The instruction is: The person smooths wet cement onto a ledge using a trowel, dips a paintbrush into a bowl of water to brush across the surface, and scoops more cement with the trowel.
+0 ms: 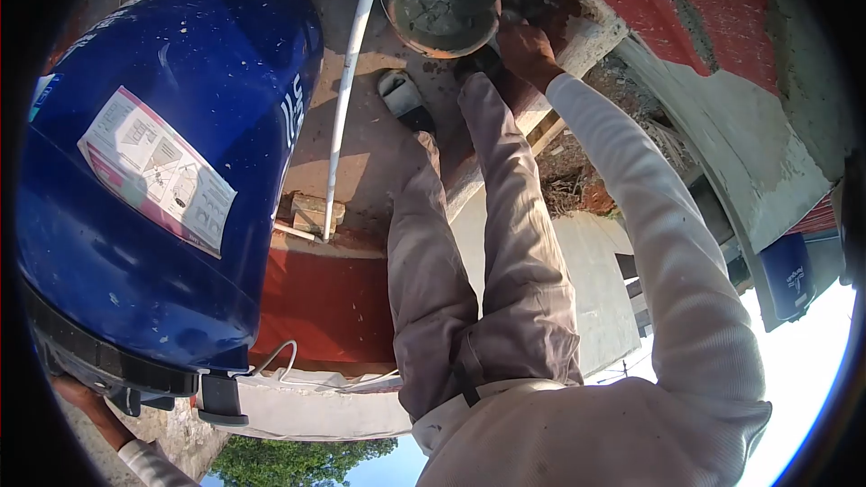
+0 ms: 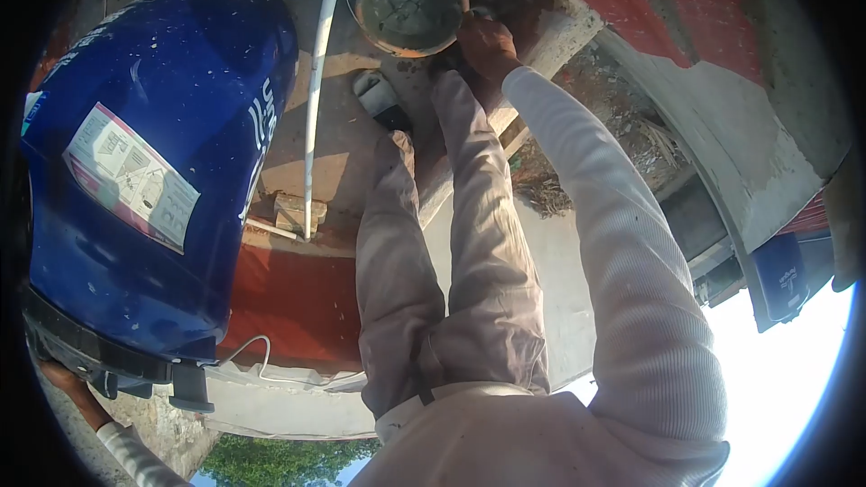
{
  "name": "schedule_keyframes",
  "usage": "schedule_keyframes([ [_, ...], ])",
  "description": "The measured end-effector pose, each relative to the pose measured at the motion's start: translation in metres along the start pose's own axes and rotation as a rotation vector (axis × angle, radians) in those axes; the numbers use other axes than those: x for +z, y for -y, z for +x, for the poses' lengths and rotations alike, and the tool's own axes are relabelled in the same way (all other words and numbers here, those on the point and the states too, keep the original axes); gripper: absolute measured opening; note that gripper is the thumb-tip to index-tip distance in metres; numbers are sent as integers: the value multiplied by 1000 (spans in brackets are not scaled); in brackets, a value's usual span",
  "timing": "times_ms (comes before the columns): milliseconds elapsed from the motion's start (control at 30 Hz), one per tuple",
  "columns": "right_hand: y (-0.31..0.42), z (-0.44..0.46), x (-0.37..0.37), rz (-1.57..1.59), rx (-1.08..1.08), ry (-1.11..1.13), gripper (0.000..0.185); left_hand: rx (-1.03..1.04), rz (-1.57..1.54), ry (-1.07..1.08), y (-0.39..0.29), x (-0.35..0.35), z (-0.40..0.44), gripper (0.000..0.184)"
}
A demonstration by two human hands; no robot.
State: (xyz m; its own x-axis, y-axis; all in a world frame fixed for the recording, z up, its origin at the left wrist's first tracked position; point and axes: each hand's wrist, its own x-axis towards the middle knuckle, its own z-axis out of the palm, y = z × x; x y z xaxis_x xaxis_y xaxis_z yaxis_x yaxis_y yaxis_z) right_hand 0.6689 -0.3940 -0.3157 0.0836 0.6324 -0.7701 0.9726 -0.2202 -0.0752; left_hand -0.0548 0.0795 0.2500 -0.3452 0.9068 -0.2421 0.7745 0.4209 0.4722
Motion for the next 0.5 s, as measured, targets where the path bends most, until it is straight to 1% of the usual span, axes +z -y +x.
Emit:
schedule_keyframes([
  [67,-5,10,-3,46,-28,-27,27,-8,-9,-15,0,1,-1,49],
  [167,19,-14,-25,45,-77,121,24,-13,-17,-32,-5,0,-3,50],
  [200,20,-20,-18,25,-86,37,24,-15,-21,-38,-5,-1,-5,50],
  [267,29,-31,29,-6,-105,-119,25,-17,-30,-43,-6,0,-5,50],
  [367,37,-12,68,159,13,63,23,-25,-40,-46,-8,5,-6,51],
  [467,37,15,93,363,69,-11,26,-29,-59,-48,-11,11,-4,51],
  [500,39,23,96,355,83,0,27,-29,-70,-55,-11,12,-5,51],
])
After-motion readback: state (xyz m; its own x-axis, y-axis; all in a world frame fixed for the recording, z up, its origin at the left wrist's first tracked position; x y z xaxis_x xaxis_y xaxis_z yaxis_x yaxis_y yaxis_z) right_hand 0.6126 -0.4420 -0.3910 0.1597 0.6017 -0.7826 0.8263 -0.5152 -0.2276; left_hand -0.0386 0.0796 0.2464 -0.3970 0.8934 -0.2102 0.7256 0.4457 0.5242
